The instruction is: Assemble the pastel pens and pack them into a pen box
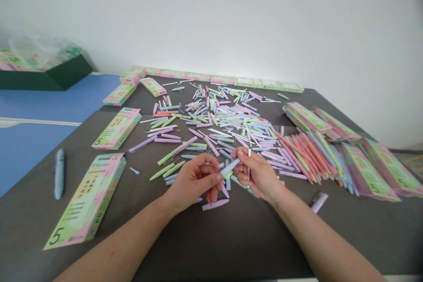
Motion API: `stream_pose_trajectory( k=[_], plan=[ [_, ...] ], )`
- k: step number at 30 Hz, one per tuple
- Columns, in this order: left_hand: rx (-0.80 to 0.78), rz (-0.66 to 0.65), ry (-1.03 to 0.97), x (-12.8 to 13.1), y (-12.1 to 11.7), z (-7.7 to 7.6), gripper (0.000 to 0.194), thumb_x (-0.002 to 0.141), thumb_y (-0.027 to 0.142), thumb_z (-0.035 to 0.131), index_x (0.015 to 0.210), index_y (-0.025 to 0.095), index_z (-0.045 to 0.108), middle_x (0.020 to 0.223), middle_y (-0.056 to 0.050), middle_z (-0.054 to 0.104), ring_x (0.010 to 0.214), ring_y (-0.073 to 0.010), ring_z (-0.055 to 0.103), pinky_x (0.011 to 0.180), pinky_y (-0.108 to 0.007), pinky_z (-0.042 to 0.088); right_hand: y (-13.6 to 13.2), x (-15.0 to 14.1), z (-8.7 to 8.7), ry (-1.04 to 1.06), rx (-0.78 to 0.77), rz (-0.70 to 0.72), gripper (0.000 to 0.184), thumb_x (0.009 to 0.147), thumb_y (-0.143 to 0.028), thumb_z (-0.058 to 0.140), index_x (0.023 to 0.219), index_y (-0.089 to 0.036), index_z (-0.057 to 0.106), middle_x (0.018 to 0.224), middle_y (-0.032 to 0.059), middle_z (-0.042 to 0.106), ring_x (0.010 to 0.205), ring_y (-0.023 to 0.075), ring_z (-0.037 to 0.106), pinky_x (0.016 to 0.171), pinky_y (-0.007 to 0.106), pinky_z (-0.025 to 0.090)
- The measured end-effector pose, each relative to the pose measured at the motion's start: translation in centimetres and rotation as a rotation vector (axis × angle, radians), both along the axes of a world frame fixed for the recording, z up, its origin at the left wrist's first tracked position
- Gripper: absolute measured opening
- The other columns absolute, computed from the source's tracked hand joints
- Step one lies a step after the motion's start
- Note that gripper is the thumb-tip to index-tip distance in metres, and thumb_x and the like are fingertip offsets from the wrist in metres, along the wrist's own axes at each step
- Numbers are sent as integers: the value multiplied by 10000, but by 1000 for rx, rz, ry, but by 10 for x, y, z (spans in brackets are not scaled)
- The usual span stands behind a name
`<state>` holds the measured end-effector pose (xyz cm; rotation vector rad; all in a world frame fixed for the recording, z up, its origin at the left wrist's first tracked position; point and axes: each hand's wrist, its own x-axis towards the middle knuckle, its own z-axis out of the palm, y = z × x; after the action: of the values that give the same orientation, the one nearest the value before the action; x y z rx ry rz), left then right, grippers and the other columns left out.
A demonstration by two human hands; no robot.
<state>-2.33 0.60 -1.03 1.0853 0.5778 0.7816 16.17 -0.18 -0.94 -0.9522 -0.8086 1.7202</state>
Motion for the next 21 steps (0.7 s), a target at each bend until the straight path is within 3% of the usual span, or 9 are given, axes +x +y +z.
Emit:
stream_pose_trajectory(
  k=[11,14,17,19,21],
  plan=[
    [10,32,56,0,1,-1,249,782,295,686,852,180,476,538,56,598,321,-66,508,312,-126,377,-2,-4,1,28,-21,20,220,808,-369,627,836,-184,512,530,-64,434,366,25,283,348,132,113],
    [30,37,2,0,1,-2,250,771,274,697,916,176,517,600,41,613,380,-78,549,350,-151,433,-2,-6,0,73,-64,42,218,814,-370,626,838,-182,519,533,-59,445,369,28,290,344,135,117],
    [37,14,-47,1,0,-2,372,716,231,744,1038,180,567,721,20,623,504,-95,598,436,-192,509,-2,-8,-4,130,-119,82,236,804,-386,640,836,-180,530,541,-51,460,379,35,305,334,131,136],
    [62,0,-17,2,-1,-2,417,701,194,750,1086,180,591,769,11,612,559,-94,600,487,-205,532,-2,-9,-7,154,-138,95,251,784,-391,662,837,-179,537,538,-53,461,387,43,323,328,131,160],
    [136,24,55,2,-2,-2,345,738,194,714,1071,173,625,786,4,595,570,-89,590,510,-213,536,-3,-11,-8,137,-146,91,269,769,-402,676,856,-181,548,529,-59,453,391,49,338,329,135,188]
  ],
)
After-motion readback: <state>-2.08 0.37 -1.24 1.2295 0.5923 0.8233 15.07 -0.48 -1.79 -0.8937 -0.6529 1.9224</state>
